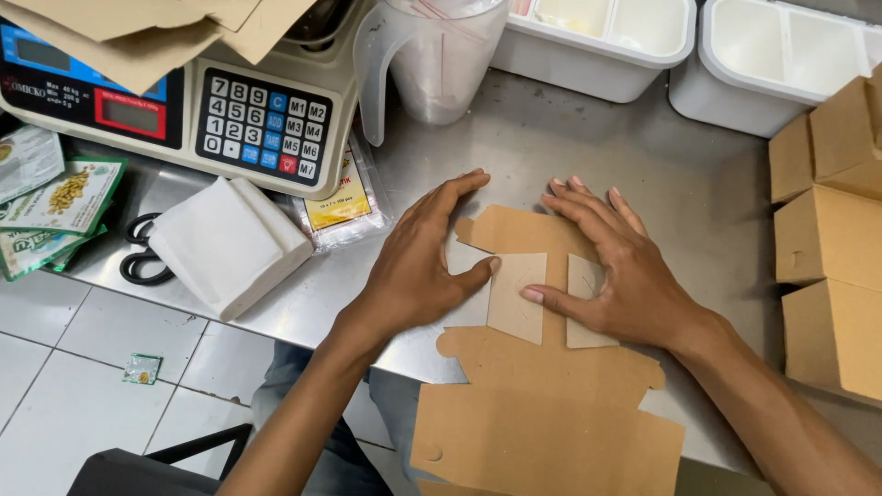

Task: Assembling a cardboard box from a flat template by folding and tucking the edges.

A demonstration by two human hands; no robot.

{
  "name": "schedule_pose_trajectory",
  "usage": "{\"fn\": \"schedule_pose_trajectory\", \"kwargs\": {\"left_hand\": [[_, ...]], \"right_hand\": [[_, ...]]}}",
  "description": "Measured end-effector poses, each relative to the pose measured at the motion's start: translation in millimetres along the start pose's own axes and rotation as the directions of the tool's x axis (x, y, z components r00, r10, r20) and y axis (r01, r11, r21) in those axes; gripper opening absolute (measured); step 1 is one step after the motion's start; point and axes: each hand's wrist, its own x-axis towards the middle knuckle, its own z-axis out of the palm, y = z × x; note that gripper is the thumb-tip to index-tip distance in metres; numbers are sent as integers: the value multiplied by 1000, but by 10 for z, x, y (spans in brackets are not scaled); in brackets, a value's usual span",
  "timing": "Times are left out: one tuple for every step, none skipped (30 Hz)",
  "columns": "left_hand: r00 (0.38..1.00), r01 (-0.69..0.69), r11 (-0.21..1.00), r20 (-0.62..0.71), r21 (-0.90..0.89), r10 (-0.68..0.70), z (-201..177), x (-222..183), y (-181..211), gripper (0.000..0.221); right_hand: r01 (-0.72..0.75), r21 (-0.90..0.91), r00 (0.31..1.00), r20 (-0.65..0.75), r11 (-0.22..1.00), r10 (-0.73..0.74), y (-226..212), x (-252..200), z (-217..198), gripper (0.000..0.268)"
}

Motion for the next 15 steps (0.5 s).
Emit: {"fn": "schedule_pose_trajectory", "kwargs": {"left_hand": [[1000, 1, 1000, 2, -1, -1, 2, 2, -1, 78], [1000, -3, 1000, -6, -1, 3, 5, 1, -2, 76], [1000, -8, 1000, -15, 0, 8, 7, -1, -3, 75], [1000, -7, 1000, -14, -1, 7, 10, 3, -1, 75], [1000, -3, 1000, -22, 1, 3, 12, 6, 2, 74], [1000, 3, 1000, -30, 3, -3, 16, 5, 4, 73], [1000, 5, 1000, -30, 2, -5, 16, 6, 7, 73], [999, 23, 1000, -29, -3, -23, 14, 7, 11, 72], [999, 40, 999, -28, -9, -40, 12, 8, 16, 72], [999, 41, 999, -27, -10, -41, 17, 12, 12, 72], [999, 34, 999, -37, -12, -34, 20, 14, 10, 70], [998, 26, 1000, -48, -14, -27, 21, 16, 10, 68], [998, 27, 1000, -49, -14, -27, 29, 18, 1, 68], [998, 23, 1000, -52, 2, -23, 32, 23, -6, 69], [998, 20, 1000, -56, 18, -19, 34, 26, -10, 69]], "right_hand": [[-3, 1, 1000, 1, 1000, 3, -1, 4, -2, 95], [-4, -1, 1000, 6, 1000, 4, -1, 7, -4, 96], [-5, -3, 1000, 10, 1000, 6, -3, 9, -5, 96], [-6, -3, 1000, 11, 1000, 6, 1, 9, -5, 96], [-2, -11, 1000, 10, 1000, 2, 3, 9, -5, 96], [3, -18, 1000, 10, 1000, -3, 5, 8, -4, 95], [3, -18, 1000, 12, 1000, -3, -1, 12, -5, 95], [-1, -20, 1000, 12, 1000, 1, -8, 14, -7, 95], [-5, -23, 1000, 12, 1000, 5, -15, 16, -8, 94], [-6, -23, 1000, 13, 1000, 6, -10, 14, -7, 94], [-10, -18, 1000, 16, 1000, 10, -7, 12, -7, 94], [-12, -14, 1000, 18, 1000, 12, -5, 13, -8, 95], [-11, -14, 1000, 19, 1000, 12, -5, 11, -7, 95], [-10, -15, 1000, 18, 1000, 10, -6, 13, -6, 94], [-9, -15, 1000, 17, 1000, 9, -9, 14, -7, 93]]}}
